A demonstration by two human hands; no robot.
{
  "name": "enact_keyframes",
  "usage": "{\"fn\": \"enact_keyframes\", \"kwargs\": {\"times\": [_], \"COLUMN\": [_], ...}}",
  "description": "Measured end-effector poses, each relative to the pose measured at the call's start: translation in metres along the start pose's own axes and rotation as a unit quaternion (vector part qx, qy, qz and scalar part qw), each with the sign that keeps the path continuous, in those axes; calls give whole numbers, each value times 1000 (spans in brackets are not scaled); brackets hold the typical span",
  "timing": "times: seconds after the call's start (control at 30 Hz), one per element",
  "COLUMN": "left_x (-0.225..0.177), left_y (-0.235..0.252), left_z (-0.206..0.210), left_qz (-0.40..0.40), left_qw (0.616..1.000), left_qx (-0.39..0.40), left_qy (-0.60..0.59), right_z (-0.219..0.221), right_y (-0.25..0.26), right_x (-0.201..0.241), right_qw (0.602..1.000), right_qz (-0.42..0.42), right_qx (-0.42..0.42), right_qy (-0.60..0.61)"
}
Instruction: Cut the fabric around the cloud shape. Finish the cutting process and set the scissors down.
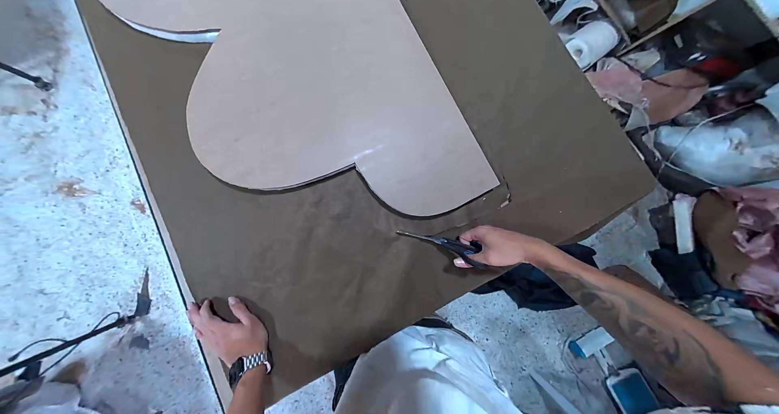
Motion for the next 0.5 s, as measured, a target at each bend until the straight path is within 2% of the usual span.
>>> {"fn": "enact_keyframes", "kwargs": {"times": [0.07,0.13,0.4,0.5], "left_x": [0,0,7,3], "left_y": [1,2,4,3], "left_z": [4,6,11,8], "left_qz": [82,132,121,115], "left_qw": [996,989,988,989], "left_qx": [29,71,91,95], "left_qy": [-23,-19,13,12], "right_z": [0,2,6,5], "right_y": [0,2,-1,3], "right_x": [-2,2,1,0], "right_qw": [1000,1000,999,999], "right_qz": [2,-5,-15,-7], "right_qx": [-15,-25,-48,-29], "right_qy": [-9,-16,-7,10]}}
Point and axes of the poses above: each hand's wrist, its own y-axis towards the middle knuckle, its own z-axis out of the palm, x = y × z, the point moved 2 cm from there along y, towards the middle knuckle
